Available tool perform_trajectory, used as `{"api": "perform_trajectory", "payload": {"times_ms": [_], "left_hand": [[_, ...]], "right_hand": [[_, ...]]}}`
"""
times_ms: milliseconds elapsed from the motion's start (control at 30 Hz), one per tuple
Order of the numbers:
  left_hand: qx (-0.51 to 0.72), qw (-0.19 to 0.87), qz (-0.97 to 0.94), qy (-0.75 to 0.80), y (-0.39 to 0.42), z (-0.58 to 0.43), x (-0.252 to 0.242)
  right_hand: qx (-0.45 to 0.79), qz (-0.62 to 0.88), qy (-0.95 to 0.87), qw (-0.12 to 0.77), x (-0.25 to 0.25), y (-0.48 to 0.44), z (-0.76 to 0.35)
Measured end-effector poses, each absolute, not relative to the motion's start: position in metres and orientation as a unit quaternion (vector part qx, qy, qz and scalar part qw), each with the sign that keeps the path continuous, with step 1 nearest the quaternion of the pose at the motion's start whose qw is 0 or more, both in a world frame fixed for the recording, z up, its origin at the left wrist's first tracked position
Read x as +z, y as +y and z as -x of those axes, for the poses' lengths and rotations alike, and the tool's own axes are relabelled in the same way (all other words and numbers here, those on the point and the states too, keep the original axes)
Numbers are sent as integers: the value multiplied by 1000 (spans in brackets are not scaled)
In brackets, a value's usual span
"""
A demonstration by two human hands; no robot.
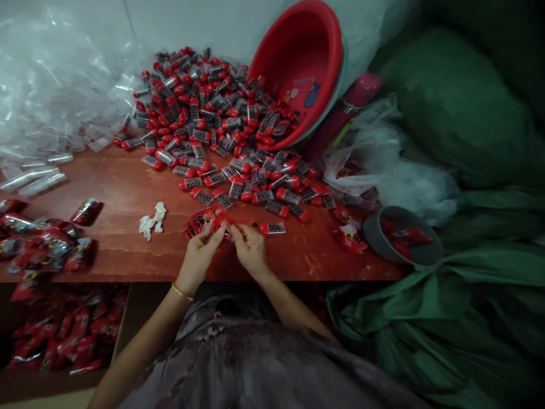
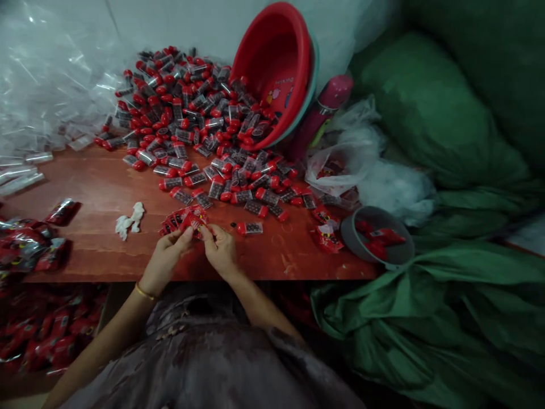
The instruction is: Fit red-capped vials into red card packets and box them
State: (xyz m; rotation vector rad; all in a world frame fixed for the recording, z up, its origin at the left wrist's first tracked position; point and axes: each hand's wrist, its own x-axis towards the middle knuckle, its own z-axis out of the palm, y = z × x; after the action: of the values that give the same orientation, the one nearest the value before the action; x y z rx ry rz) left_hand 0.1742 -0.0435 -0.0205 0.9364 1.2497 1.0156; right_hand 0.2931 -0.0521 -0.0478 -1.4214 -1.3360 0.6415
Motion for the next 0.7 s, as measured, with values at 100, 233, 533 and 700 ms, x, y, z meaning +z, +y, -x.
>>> {"api": "perform_trajectory", "payload": {"times_ms": [100, 233, 533, 700], "left_hand": [[442, 699, -254, 502, -47, -180, -18], [485, 703, -177, 490, -44, -185, -15], [455, 728, -152, 490, -28, -181, -17], [426, 756, -133, 479, -29, -183, -15]], "right_hand": [[247, 596, -568, 511, -48, -57, -292], [256, 592, -580, 497, -49, -59, -285], [89, 641, -708, 281, -45, -77, -387], [0, 663, -726, 181, -64, -82, -424]]}}
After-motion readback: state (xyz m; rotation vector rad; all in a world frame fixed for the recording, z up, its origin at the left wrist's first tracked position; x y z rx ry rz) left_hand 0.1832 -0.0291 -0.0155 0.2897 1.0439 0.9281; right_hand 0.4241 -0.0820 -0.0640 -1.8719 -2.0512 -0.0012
